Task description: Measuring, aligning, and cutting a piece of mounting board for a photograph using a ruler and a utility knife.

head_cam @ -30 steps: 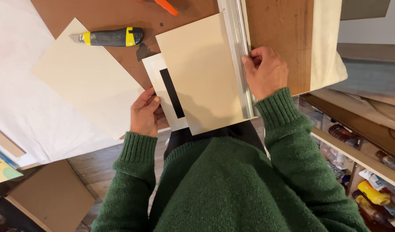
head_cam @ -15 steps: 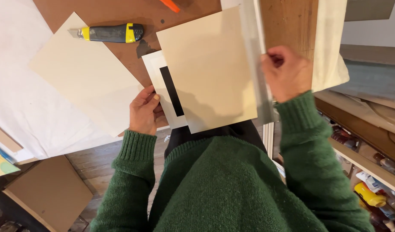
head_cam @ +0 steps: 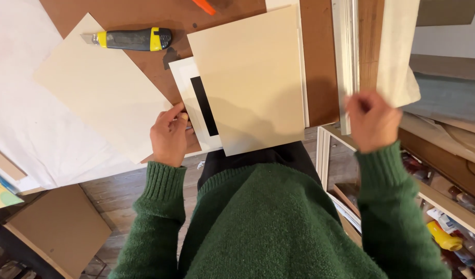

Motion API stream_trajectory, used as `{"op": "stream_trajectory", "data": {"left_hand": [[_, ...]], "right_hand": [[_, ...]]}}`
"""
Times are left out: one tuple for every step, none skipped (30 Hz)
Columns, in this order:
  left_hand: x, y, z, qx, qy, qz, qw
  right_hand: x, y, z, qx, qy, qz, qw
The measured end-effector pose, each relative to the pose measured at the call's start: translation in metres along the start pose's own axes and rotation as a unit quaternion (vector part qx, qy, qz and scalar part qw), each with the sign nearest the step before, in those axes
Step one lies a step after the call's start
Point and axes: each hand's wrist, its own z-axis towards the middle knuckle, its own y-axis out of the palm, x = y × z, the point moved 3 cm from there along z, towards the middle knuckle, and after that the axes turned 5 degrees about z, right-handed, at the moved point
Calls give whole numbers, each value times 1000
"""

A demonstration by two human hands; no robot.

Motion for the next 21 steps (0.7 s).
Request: {"op": "stream_trajectory", "data": {"left_hand": [[5, -1, -1, 0, 1, 0, 1000], [8, -2, -3, -5, -20, 8, 1000], [11, -3, -5, -9, -41, 17, 999], [9, -2, -4, -9, -39, 17, 999], [5, 0, -4, -11, -61, -7, 998], [0, 0, -5, -13, -84, -29, 996], [0, -1, -8, -13, -85, -28, 996], [2, 0, -8, -13, -71, -24, 997], [4, 1, -9, -13, -56, -20, 998], [5, 1, -9, -14, -55, -18, 998], [7, 1, -8, -14, -56, -15, 998], [7, 1, -9, -13, -57, -11, 998], [7, 1, -9, -14, -56, -9, 998], [7, 1, -10, -16, -53, -8, 998], [7, 1, -10, -18, -49, -7, 999], [4, 2, -9, -19, -47, -6, 999], [1, 2, -9, -18, -40, -13, 999], [-2, 2, -10, -17, -35, -19, 999], [-2, 4, -12, -18, -36, -18, 999], [0, 3, -14, 20, 7, 81, 997], [4, 3, -15, 57, 49, 179, 981]], "right_hand": [[1, 5, -14, 1, 0, 0, 1000], [4, 14, -29, -60, 47, 30, 997], [8, 22, -45, -121, 93, 60, 986], [14, 31, -56, -120, 92, 61, 987], [24, 42, -68, -142, 142, 62, 978], [33, 52, -83, -166, 192, 63, 965], [43, 62, -90, -166, 194, 64, 965], [53, 74, -97, -201, 228, 160, 939], [63, 86, -104, -232, 260, 255, 902], [60, 92, -105, -230, 261, 256, 902], [58, 100, -106, -213, 301, 357, 858], [56, 107, -108, -194, 337, 453, 802], [55, 110, -107, -193, 338, 455, 801], [54, 113, -107, -169, 350, 491, 779], [52, 115, -106, -144, 362, 526, 756], [55, 118, -106, -143, 361, 528, 756], [57, 120, -106, -141, 348, 535, 757], [59, 121, -107, -140, 336, 541, 758], [59, 122, -109, -139, 337, 542, 757], [59, 122, -108, -137, 331, 536, 765], [58, 123, -107, -134, 325, 530, 772]]}}
